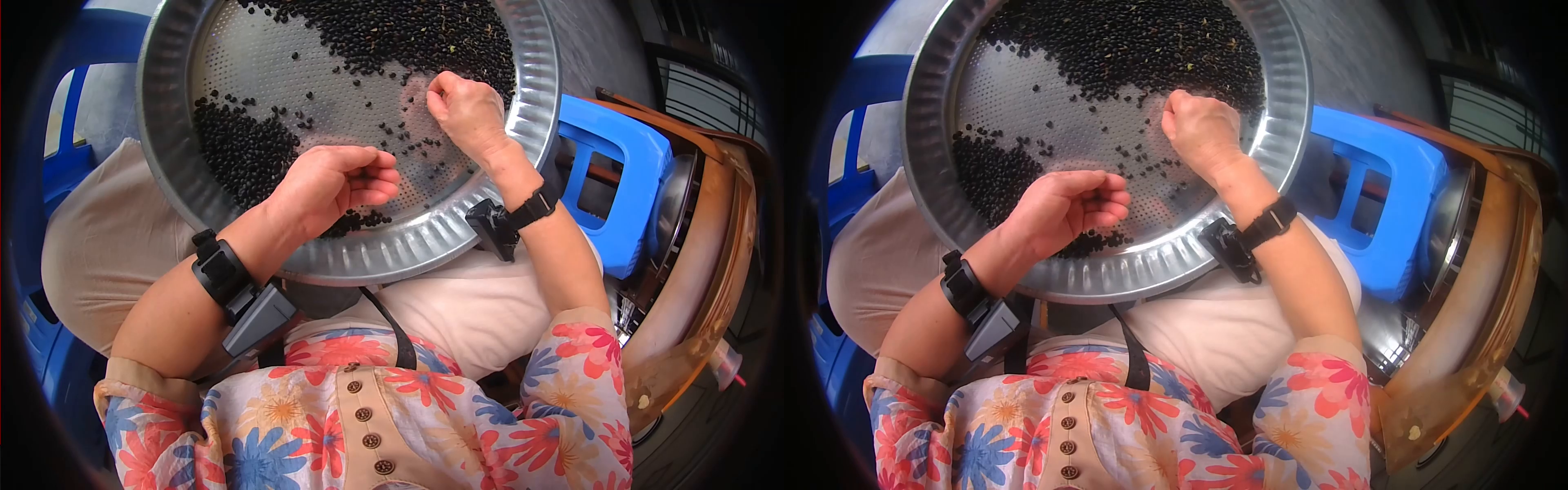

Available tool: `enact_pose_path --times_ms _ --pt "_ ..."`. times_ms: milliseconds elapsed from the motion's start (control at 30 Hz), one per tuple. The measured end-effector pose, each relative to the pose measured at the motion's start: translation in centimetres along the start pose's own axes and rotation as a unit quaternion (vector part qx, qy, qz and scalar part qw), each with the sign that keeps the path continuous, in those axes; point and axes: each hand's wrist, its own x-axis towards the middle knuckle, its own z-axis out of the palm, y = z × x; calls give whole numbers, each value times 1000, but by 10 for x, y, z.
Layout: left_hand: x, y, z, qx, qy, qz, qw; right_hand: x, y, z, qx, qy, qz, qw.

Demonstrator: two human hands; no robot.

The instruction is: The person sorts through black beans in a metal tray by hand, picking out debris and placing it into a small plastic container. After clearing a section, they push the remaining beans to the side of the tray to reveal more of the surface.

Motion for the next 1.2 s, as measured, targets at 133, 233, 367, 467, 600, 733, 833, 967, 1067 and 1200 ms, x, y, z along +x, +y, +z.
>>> enact_pose_path --times_ms 133,233,367,467,600,733,833,967,1067,1200 --pt "1 1 0 -5 4 2 1000 -7 -4 -3 52 3 15 999" --pt "3 -1 0 -27 12 1 1000 -22 -36 -19 125 -22 -4 992" --pt "10 -4 -6 -51 -18 15 998 -29 -43 -19 172 -45 -115 977" --pt "6 -1 -2 -27 11 12 1000 -7 -20 -10 163 -6 -52 985" --pt "4 -1 0 -34 17 16 999 9 -6 3 45 74 -66 994" --pt "2 2 -2 -21 8 17 1000 16 -10 4 -8 47 -35 998" --pt "0 3 -4 -25 4 17 1000 19 -13 1 4 22 -23 999" --pt "-1 3 -3 -27 11 23 999 19 -18 -5 52 1 5 999" --pt "2 4 -8 -49 21 33 998 2 -41 -18 177 -26 -41 983" --pt "7 2 -9 -70 11 49 996 -9 -45 -20 216 -129 -135 958"
